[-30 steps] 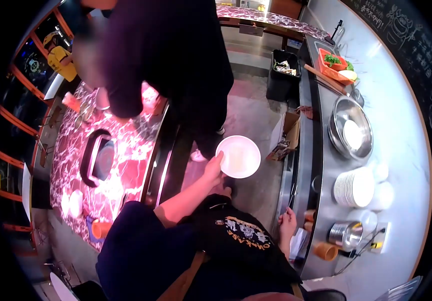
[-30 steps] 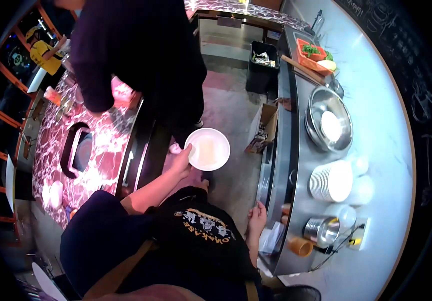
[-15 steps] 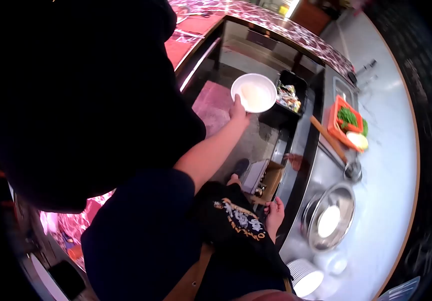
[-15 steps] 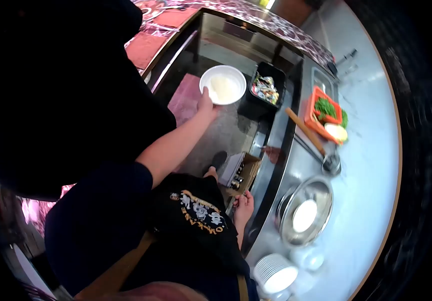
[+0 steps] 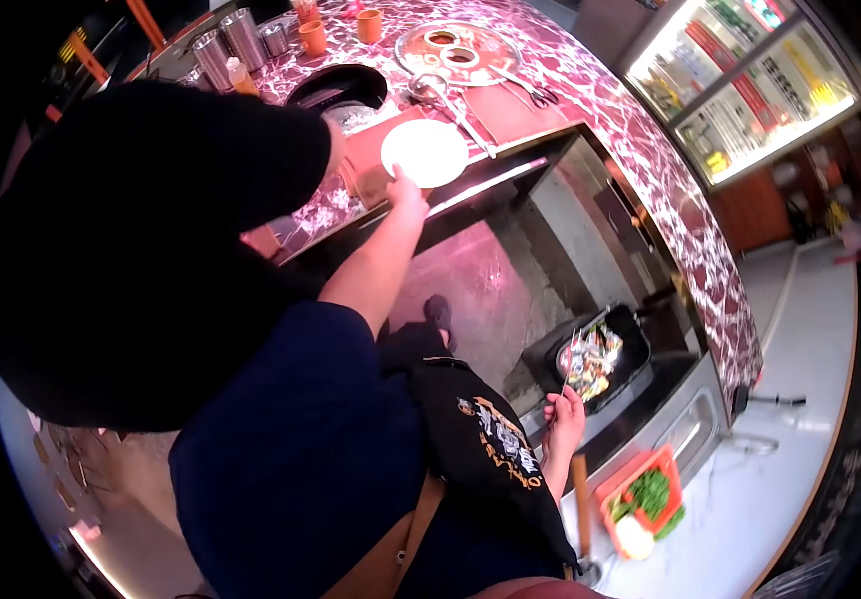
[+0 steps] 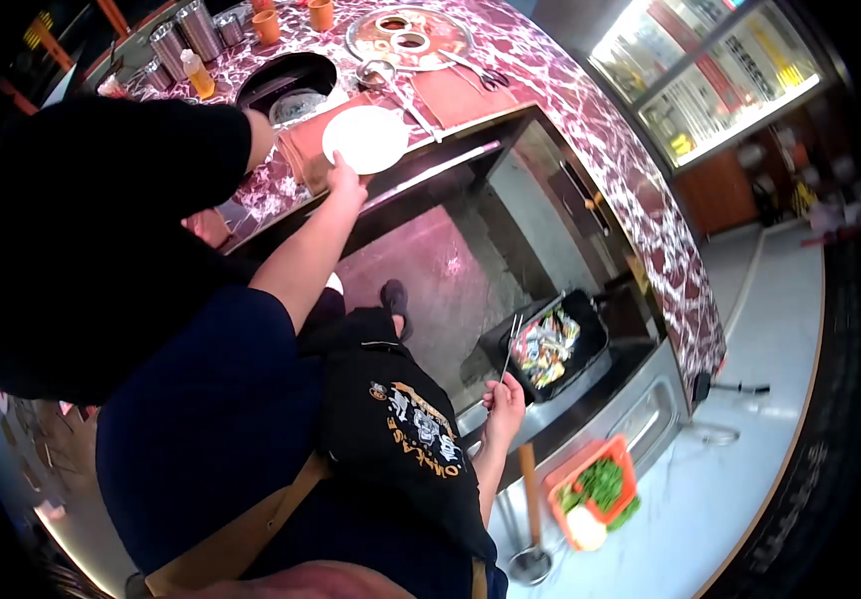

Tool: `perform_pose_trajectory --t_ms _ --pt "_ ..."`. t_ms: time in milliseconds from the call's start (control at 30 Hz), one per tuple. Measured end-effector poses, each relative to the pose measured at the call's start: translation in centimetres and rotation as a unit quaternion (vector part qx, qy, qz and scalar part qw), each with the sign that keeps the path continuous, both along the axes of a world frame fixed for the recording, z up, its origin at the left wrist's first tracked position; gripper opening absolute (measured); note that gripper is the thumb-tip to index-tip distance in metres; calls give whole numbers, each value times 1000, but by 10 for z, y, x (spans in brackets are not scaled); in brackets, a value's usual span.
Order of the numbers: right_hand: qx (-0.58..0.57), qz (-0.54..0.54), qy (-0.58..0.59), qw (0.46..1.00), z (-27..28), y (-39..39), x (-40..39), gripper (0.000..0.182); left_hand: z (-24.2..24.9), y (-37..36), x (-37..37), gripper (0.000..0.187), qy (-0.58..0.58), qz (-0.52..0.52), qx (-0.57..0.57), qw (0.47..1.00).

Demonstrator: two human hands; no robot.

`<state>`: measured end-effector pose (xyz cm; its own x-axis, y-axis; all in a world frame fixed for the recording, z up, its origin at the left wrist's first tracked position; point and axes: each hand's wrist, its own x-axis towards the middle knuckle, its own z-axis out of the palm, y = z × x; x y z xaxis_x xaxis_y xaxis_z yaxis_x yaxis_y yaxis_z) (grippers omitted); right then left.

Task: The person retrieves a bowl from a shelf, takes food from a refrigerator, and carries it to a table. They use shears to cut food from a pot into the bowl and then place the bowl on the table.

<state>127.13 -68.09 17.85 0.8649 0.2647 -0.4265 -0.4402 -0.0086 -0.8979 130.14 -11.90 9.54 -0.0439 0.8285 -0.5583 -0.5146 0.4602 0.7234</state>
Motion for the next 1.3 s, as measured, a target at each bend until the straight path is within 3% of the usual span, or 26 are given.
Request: perform_pose_trajectory --t_ms 67,100,133,200,333,400,533,567,633,733,800,900,933,967,1000,1033,1067,1133,1200,1233,1300 --pt "-19 56 -18 998 -8 44 63 28 -10 38 7 67 23 28 24 999" --pt "-18 77 -18 997 -12 71 94 30 -37 65 11 67 43 37 34 998" --pt "-19 108 -25 994 -14 97 122 32 -46 77 12 66 -18 35 48 998" --pt "22 134 13 991 -12 167 171 39 -15 61 10 65 -52 36 39 997" --pt "-2 330 1 944 10 302 240 36 -30 53 -1 66 4 -14 -19 1000" --pt "15 414 -13 910 13 359 260 29 -9 20 -4 68 -17 -33 -142 989" --pt "27 563 -3 826 14 453 274 20 89 -31 42 41 54 -306 -8 950" --pt "38 606 -30 794 11 471 275 18 83 -32 57 41 52 -294 -17 954" --pt "48 667 -28 743 9 500 282 16 70 -24 86 31 45 -336 124 933" --pt "72 743 -29 665 -2 538 317 15 71 -11 113 30 60 -254 84 962" --pt "39 719 -339 606 9 564 370 15 84 -6 137 34 73 -157 4 985" --pt "-144 567 -493 644 -11 622 480 20 100 -8 152 40 128 -73 42 988" --pt "-225 519 -541 623 -17 640 519 23 95 -10 152 40 142 -44 36 988" --pt "-210 574 -467 639 -23 656 556 36 85 -15 144 38 214 -27 52 975" --pt "-285 570 -522 567 -35 667 580 44 71 -22 131 36 287 -14 61 956" --pt "-260 588 -528 556 -57 677 605 50 44 -28 106 36 456 -54 55 887" --pt "-239 601 -533 545 -77 682 619 57 64 -29 100 33 397 -32 15 917" --pt "-322 615 -553 461 -63 691 617 60 76 -26 80 30 494 -15 -74 866" --pt "-334 635 -531 451 -72 705 625 58 103 -13 58 26 497 -61 -80 862" --pt "-330 641 -533 444 -73 710 626 51 103 -6 44 24 549 -103 -62 827" --pt "-320 651 -526 443 -78 720 632 47 110 13 22 20 510 -133 -106 843"
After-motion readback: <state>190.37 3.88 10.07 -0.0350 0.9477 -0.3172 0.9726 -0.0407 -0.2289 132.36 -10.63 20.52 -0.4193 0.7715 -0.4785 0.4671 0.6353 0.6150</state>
